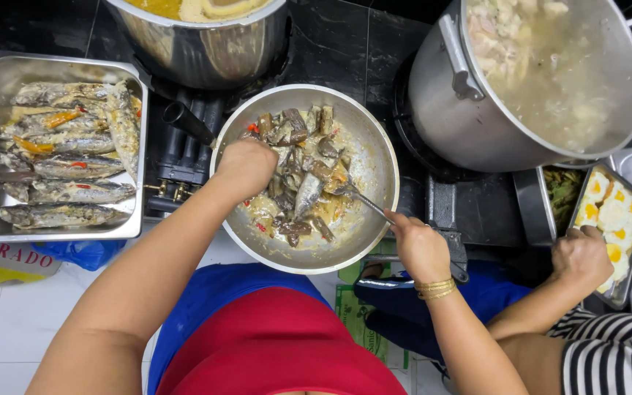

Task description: Stirring and transferring cooked fish from a frying pan to a metal tray using a spoon

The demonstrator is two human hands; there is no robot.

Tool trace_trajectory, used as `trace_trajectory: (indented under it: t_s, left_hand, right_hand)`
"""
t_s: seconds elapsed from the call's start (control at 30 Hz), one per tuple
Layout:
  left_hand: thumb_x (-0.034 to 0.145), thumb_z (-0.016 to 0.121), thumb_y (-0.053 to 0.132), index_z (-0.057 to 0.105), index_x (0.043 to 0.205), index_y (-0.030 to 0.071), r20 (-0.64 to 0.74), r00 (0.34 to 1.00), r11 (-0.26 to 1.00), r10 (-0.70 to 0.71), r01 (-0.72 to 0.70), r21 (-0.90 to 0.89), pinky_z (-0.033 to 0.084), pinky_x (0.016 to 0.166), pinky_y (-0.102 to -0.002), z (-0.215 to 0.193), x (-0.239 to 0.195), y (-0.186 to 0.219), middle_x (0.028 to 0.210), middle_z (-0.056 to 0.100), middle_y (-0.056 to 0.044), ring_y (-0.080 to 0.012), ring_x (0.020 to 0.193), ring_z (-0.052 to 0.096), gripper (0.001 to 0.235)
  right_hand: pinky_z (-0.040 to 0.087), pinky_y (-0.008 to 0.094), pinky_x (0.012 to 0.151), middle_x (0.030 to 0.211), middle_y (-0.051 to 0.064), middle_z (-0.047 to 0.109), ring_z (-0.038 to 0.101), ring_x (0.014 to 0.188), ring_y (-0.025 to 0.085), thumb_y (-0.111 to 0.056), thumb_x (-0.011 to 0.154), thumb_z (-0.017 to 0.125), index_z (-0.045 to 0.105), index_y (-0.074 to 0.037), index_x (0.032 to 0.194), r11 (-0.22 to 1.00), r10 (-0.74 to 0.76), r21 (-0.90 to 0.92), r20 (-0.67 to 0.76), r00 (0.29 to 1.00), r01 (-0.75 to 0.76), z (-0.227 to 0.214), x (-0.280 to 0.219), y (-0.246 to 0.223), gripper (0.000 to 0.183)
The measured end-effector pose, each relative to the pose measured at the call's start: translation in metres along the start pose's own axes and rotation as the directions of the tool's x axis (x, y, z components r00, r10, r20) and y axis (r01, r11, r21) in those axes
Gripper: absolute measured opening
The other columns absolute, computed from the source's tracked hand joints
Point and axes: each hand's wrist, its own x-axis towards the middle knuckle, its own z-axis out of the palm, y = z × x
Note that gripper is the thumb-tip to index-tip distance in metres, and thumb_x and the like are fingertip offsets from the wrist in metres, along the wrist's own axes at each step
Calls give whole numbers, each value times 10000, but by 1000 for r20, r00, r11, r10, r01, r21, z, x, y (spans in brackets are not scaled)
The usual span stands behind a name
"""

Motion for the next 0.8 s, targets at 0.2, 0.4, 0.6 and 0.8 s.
trace_trajectory:
  t_s: [0.2, 0.4, 0.6, 0.8]
  left_hand:
    - [763, 602, 147, 673, 638, 249, -66, 998, 999, -16, 14, -29, 439, 523, -336, -33, -21, 21, 588, 579, 39, -193, 618, 583, 177]
    - [748, 617, 136, 652, 670, 206, -158, 986, 998, 42, -48, -32, 413, 567, -375, -33, -35, 21, 616, 578, 2, -222, 636, 580, 110]
    - [740, 603, 122, 653, 641, 191, -258, 962, 992, 93, -110, -55, 397, 554, -391, -30, -38, 10, 602, 566, -16, -230, 615, 558, 130]
    - [693, 616, 99, 660, 645, 154, -341, 929, 984, 146, -171, -42, 377, 523, -435, -34, -33, -1, 595, 543, -61, -263, 578, 537, 85]
  right_hand:
    - [593, 452, 709, 852, 55, 684, 709, 782, 334, -305, 940, 550, 589, -446, 1251, 999, 10, 40, 5, 1000, -10, 4, -7, 4, 344]
    - [592, 460, 726, 930, 25, 708, 709, 825, 334, -301, 936, 564, 589, -480, 1254, 992, 82, 93, 17, 996, -84, 11, -30, -12, 365]
    - [590, 467, 763, 949, 31, 722, 705, 870, 337, -285, 930, 577, 594, -478, 1268, 975, 190, 117, 17, 982, -190, -4, -56, -49, 389]
    - [565, 477, 819, 987, 42, 754, 691, 966, 346, -277, 931, 594, 627, -480, 1253, 885, 344, 302, 92, 934, -355, 1, -73, -79, 382]
